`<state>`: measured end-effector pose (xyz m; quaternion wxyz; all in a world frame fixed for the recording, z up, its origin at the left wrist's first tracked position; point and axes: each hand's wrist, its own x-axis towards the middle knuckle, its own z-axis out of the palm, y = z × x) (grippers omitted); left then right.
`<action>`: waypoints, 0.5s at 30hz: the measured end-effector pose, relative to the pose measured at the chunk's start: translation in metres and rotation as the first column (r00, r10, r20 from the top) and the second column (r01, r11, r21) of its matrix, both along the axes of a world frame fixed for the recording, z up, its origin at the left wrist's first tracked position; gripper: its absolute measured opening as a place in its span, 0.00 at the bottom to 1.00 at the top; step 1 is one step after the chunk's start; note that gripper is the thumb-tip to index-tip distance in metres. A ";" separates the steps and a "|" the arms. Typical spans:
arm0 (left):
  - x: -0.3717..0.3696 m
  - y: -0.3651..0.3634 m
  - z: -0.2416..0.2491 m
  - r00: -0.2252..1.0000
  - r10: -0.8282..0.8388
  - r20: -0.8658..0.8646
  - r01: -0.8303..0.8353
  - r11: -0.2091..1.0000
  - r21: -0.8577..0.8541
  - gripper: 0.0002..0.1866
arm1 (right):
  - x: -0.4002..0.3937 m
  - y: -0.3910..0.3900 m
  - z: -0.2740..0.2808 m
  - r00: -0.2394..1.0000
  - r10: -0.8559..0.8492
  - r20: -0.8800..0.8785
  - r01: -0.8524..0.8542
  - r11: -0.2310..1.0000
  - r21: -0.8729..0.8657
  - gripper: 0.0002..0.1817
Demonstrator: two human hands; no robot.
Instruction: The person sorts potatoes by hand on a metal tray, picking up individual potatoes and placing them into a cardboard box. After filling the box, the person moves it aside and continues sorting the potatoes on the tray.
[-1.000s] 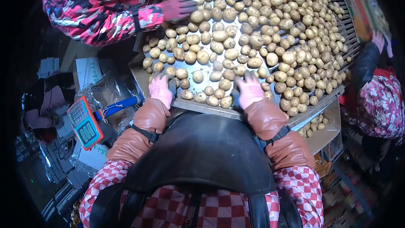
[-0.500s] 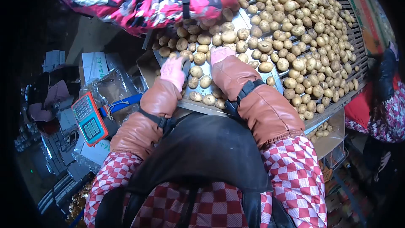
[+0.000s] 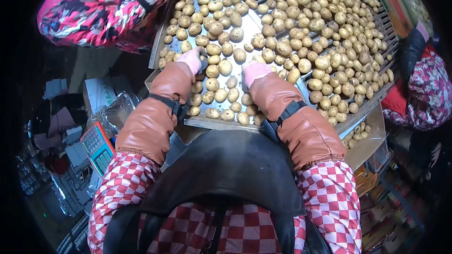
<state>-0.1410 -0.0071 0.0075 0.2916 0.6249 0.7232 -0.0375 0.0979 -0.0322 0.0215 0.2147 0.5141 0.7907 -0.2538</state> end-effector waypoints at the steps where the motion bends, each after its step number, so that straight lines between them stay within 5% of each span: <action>1: 0.002 -0.006 0.007 1.000 -0.013 -0.008 0.013 1.000 0.002 0.16 | 0.007 -0.004 -0.003 1.000 -0.013 -0.008 0.013 1.000 0.002 0.15; 2: 0.011 -0.013 0.027 0.918 0.248 0.310 -0.256 0.967 -0.016 0.16 | 0.013 -0.010 0.003 0.801 -0.479 -0.359 0.378 0.870 -0.316 0.14; 3: 0.018 -0.021 0.037 0.672 0.458 0.581 -0.485 0.866 -0.121 0.17 | 0.023 -0.012 0.005 0.310 -0.835 -0.455 0.481 0.550 -0.683 0.14; 4: 0.021 -0.034 0.019 0.839 0.222 0.497 -0.304 0.948 0.090 0.17 | 0.038 -0.023 -0.033 -0.051 -0.928 -0.369 0.185 0.354 -0.917 0.18; 5: 0.038 -0.039 0.027 0.750 0.120 0.650 -0.186 0.982 0.034 0.18 | 0.046 -0.034 -0.017 -0.149 -0.939 -0.309 0.074 0.301 -0.951 0.25; 6: 0.061 -0.044 0.046 0.880 -0.294 0.372 0.132 0.906 0.403 0.18 | 0.051 -0.041 -0.021 -0.256 -0.954 -0.157 -0.119 0.192 -0.974 0.27; 7: 0.074 -0.036 0.061 0.827 -0.375 0.420 0.324 0.927 0.189 0.21 | 0.056 -0.046 -0.028 -0.329 -0.944 0.009 -0.314 0.101 -0.944 0.29; 8: 0.087 -0.026 0.056 0.830 -0.234 0.507 0.203 0.972 0.116 0.20 | 0.055 -0.053 -0.036 -0.399 -0.903 0.157 -0.528 0.087 -0.845 0.31; 9: 0.096 -0.014 0.046 0.811 -0.088 0.579 0.088 0.996 0.027 0.20 | 0.041 -0.057 -0.020 -0.586 -0.779 0.224 -0.388 0.027 -0.921 0.31; 10: 0.096 -0.006 0.018 0.855 -0.158 0.493 0.029 0.965 0.260 0.20 | 0.049 -0.056 -0.035 -0.575 -0.805 0.146 -0.311 0.050 -0.949 0.30; 11: 0.092 0.002 0.021 0.909 -0.346 0.233 0.195 0.846 0.495 0.22 | 0.057 -0.054 -0.051 -0.554 -0.829 0.072 -0.234 0.072 -0.970 0.30; 13: 0.069 -0.019 -0.005 0.883 -0.465 -0.069 0.392 0.648 0.652 0.26 | 0.067 -0.046 -0.018 -0.546 -0.837 0.027 -0.186 0.089 -0.979 0.25; 15: 0.025 -0.042 -0.009 0.897 -0.429 -0.102 0.417 0.751 0.511 0.27 | 0.072 -0.039 0.014 -0.599 -0.800 -0.027 -0.002 0.035 -0.999 0.21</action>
